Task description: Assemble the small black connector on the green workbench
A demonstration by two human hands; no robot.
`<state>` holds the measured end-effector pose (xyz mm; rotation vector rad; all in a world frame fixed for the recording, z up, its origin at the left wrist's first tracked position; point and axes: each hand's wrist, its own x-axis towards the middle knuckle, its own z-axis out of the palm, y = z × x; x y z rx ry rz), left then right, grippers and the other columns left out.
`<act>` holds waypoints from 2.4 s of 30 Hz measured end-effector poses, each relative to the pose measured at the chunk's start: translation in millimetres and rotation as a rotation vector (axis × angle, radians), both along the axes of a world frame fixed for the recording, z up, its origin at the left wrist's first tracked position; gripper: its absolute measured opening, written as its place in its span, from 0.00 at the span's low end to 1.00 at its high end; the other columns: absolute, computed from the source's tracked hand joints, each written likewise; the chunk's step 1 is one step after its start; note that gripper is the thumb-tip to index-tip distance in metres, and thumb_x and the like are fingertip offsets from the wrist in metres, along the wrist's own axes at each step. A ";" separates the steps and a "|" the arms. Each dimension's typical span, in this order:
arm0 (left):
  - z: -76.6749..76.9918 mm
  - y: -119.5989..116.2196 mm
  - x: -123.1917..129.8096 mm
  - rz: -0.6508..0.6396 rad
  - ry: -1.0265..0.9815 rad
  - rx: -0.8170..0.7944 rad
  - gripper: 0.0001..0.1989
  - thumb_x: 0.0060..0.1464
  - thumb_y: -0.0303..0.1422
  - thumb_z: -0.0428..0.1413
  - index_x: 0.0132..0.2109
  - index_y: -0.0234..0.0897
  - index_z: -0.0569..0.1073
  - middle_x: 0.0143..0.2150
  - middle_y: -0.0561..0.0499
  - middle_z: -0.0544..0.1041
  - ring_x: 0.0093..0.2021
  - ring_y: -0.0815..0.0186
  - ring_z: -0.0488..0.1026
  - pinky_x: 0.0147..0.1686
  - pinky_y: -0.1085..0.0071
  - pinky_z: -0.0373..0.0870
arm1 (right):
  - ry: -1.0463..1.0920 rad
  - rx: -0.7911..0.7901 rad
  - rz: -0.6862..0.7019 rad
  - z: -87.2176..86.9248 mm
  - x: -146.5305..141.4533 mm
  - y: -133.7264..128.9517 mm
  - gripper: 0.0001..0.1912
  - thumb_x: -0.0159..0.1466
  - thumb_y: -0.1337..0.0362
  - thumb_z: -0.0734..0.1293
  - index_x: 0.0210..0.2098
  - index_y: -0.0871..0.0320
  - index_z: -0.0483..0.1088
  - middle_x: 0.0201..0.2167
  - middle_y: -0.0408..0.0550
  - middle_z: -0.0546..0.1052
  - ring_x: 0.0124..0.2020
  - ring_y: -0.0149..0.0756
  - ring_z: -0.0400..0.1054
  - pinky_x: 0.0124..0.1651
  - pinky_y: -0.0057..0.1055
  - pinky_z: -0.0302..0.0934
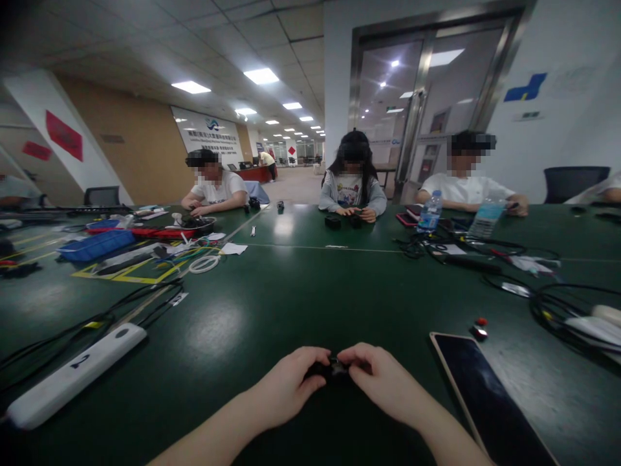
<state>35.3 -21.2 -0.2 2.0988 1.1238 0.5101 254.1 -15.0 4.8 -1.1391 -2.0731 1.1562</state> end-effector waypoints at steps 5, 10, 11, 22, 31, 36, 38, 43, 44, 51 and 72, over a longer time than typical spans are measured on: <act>-2.1 3.6 -2.6 0.015 0.016 -0.005 0.15 0.53 0.31 0.53 0.49 0.44 0.67 0.51 0.52 0.69 0.52 0.62 0.64 0.52 0.63 0.60 | 0.025 -0.055 0.028 10.3 -3.4 -7.0 0.17 0.58 0.57 0.60 0.41 0.61 0.70 0.40 0.47 0.67 0.42 0.43 0.61 0.45 0.33 0.60; 1.0 3.6 -2.7 0.021 0.013 -0.033 0.16 0.51 0.34 0.55 0.48 0.44 0.68 0.53 0.52 0.67 0.53 0.61 0.63 0.53 0.61 0.60 | 0.017 -0.043 0.034 11.6 -8.1 -9.1 0.13 0.58 0.63 0.62 0.41 0.60 0.71 0.39 0.45 0.67 0.41 0.42 0.61 0.44 0.30 0.60; 1.8 3.3 -2.6 0.016 0.012 -0.032 0.15 0.51 0.34 0.55 0.48 0.44 0.68 0.54 0.52 0.67 0.53 0.61 0.63 0.53 0.61 0.59 | 0.001 -0.026 0.031 10.8 -8.7 -9.0 0.12 0.58 0.65 0.62 0.41 0.60 0.71 0.39 0.45 0.67 0.41 0.42 0.61 0.43 0.29 0.60; -1.0 4.8 -2.2 0.018 0.009 -0.011 0.18 0.52 0.33 0.54 0.51 0.43 0.66 0.51 0.51 0.69 0.52 0.63 0.64 0.52 0.64 0.61 | -0.178 0.121 -0.006 11.6 -14.4 -12.6 0.12 0.60 0.76 0.67 0.40 0.55 0.72 0.37 0.40 0.66 0.39 0.38 0.61 0.39 0.25 0.59; 3.4 3.7 -2.3 0.000 -0.001 -0.009 0.17 0.53 0.33 0.53 0.50 0.43 0.66 0.51 0.51 0.68 0.51 0.63 0.65 0.50 0.65 0.62 | -0.149 0.124 -0.012 6.1 -14.2 -10.4 0.09 0.59 0.74 0.65 0.37 0.56 0.71 0.36 0.40 0.66 0.37 0.37 0.61 0.37 0.24 0.58; 5.7 3.9 -2.2 0.006 0.025 -0.010 0.17 0.52 0.33 0.53 0.50 0.43 0.66 0.49 0.50 0.68 0.49 0.63 0.65 0.50 0.65 0.62 | -0.017 0.030 -0.046 1.2 -12.8 -7.8 0.09 0.60 0.62 0.61 0.38 0.58 0.67 0.35 0.44 0.66 0.35 0.39 0.62 0.34 0.27 0.60; 6.6 3.8 -3.1 0.007 0.031 -0.025 0.17 0.53 0.34 0.53 0.50 0.43 0.66 0.49 0.51 0.68 0.48 0.63 0.66 0.48 0.65 0.63 | 0.065 -0.040 -0.042 0.7 -12.7 -6.0 0.13 0.60 0.58 0.60 0.39 0.60 0.66 0.35 0.45 0.67 0.36 0.41 0.62 0.36 0.30 0.60; 6.8 4.2 -5.7 0.014 0.018 -0.024 0.16 0.52 0.33 0.53 0.49 0.44 0.66 0.48 0.51 0.69 0.48 0.62 0.65 0.47 0.65 0.64 | 0.240 -0.190 -0.023 -2.2 -8.8 -0.1 0.18 0.60 0.52 0.62 0.41 0.62 0.62 0.38 0.49 0.67 0.41 0.45 0.60 0.44 0.34 0.58; 6.6 4.3 -5.8 0.012 0.015 -0.017 0.16 0.52 0.33 0.54 0.49 0.45 0.66 0.47 0.51 0.69 0.48 0.63 0.66 0.47 0.65 0.64 | 0.256 -0.205 -0.042 -3.7 -7.1 1.1 0.19 0.60 0.52 0.62 0.41 0.62 0.62 0.38 0.49 0.66 0.42 0.45 0.60 0.44 0.35 0.57; 8.6 3.9 -4.8 0.019 0.037 0.014 0.17 0.50 0.32 0.54 0.49 0.43 0.66 0.46 0.51 0.69 0.48 0.63 0.65 0.49 0.65 0.62 | 0.362 -0.351 -0.231 -19.2 5.5 7.8 0.26 0.58 0.48 0.66 0.46 0.62 0.63 0.41 0.51 0.65 0.45 0.47 0.58 0.45 0.36 0.57; 8.3 3.7 -6.2 0.005 -0.011 0.018 0.17 0.50 0.33 0.54 0.49 0.44 0.66 0.48 0.52 0.68 0.48 0.63 0.65 0.47 0.67 0.63 | 0.290 -0.269 -0.147 -10.5 -3.4 3.1 0.25 0.59 0.49 0.64 0.46 0.63 0.60 0.43 0.51 0.65 0.45 0.45 0.58 0.46 0.35 0.56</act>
